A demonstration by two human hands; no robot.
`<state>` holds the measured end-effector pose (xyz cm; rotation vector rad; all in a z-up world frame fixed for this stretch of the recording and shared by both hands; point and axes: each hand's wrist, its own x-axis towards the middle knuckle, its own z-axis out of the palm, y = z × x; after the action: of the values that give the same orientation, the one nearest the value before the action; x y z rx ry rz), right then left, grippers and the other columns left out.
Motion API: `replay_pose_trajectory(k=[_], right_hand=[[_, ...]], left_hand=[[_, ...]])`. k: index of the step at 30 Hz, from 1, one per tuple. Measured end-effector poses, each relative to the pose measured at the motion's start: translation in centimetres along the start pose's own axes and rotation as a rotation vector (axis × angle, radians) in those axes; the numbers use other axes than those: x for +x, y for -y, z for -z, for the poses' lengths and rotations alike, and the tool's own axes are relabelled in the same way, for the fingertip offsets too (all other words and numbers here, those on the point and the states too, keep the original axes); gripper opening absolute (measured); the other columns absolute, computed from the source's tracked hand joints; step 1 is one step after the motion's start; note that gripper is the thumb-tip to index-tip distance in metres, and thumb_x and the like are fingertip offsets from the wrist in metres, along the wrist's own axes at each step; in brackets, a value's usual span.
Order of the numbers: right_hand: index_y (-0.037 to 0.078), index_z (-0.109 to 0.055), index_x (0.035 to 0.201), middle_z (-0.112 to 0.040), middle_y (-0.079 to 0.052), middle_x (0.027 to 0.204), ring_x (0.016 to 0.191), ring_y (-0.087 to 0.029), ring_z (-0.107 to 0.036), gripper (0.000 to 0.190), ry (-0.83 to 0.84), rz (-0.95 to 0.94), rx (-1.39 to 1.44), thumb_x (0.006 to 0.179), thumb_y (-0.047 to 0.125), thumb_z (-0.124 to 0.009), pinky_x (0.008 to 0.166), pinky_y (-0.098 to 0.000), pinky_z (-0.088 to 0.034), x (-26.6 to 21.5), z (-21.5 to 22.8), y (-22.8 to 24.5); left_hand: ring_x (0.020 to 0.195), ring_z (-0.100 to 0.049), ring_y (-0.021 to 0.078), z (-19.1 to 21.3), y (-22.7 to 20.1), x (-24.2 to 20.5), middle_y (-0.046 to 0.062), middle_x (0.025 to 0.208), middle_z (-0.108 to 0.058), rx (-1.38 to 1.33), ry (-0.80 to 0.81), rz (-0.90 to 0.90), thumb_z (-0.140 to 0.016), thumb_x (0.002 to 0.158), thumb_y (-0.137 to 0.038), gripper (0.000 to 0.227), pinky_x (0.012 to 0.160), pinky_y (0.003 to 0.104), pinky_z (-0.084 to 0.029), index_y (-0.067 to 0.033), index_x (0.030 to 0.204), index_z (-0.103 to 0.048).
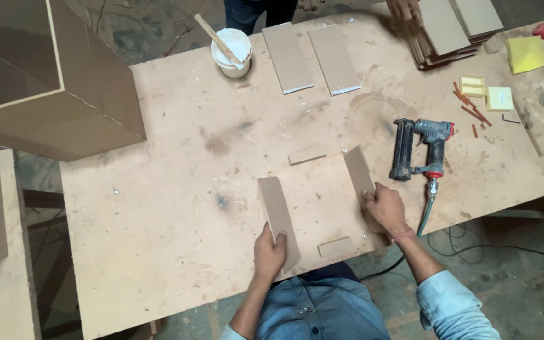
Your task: The person assembles small wooden boxes by aligning pre-cut panels and fastening them with a pneumatic nail gun. They repeatedly position the panels, fire the nail gun to secure joints, and move completed boxes aside on the workbench.
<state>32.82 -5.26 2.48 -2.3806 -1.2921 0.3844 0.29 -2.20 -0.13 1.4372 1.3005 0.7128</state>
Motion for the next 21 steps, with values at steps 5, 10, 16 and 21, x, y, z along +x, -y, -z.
replay_pose_trajectory(k=[5,10,16,21], right_hand=[[-0.001,-0.067,0.091,-0.069,-0.029,0.079,0.081,-0.047,-0.068,0.032,0.061,-0.027,-0.010,0.090,0.031,-0.065,0.074,-0.0555,-0.054,1.2,0.5,0.9],[0.000,-0.068,0.103,-0.071,-0.025,0.080,0.077,-0.043,-0.070,0.043,0.015,0.045,0.056,0.084,0.038,-0.072,0.069,-0.0506,-0.055,3.0,2.9,1.4],[-0.001,-0.070,0.105,-0.071,-0.022,0.087,0.080,-0.041,-0.069,0.044,-0.069,0.257,0.057,0.091,0.041,-0.073,0.072,-0.0476,-0.056,19.3,4.7,3.0],[-0.009,-0.058,0.117,-0.062,-0.029,0.120,0.113,-0.045,-0.058,0.083,0.044,0.118,-0.047,0.079,0.060,-0.082,0.090,-0.0503,-0.052,33.9,1.7,9.3]], left_hand=[[0.117,-0.060,0.0420,-1.5,-1.1,1.4,0.023,0.127,-0.062,0.192,-0.154,-0.101,-0.058,0.085,-0.005,0.050,0.099,0.046,-0.048,-0.0005,0.136,-0.056],[0.123,-0.054,0.0420,-2.3,-1.4,1.4,0.022,0.132,-0.059,0.279,-0.172,-0.066,-0.058,0.083,-0.003,0.054,0.104,0.047,-0.044,-0.0003,0.137,-0.054],[0.120,-0.057,0.0410,-2.6,-1.7,1.5,0.022,0.129,-0.061,0.269,-0.244,-0.014,-0.066,0.086,-0.012,0.045,0.103,0.045,-0.045,0.0020,0.128,-0.059],[0.110,-0.067,0.0375,-2.7,-3.3,2.3,0.019,0.119,-0.068,0.216,-0.286,0.136,-0.068,0.090,-0.021,0.037,0.093,0.041,-0.053,0.0000,0.121,-0.066]])
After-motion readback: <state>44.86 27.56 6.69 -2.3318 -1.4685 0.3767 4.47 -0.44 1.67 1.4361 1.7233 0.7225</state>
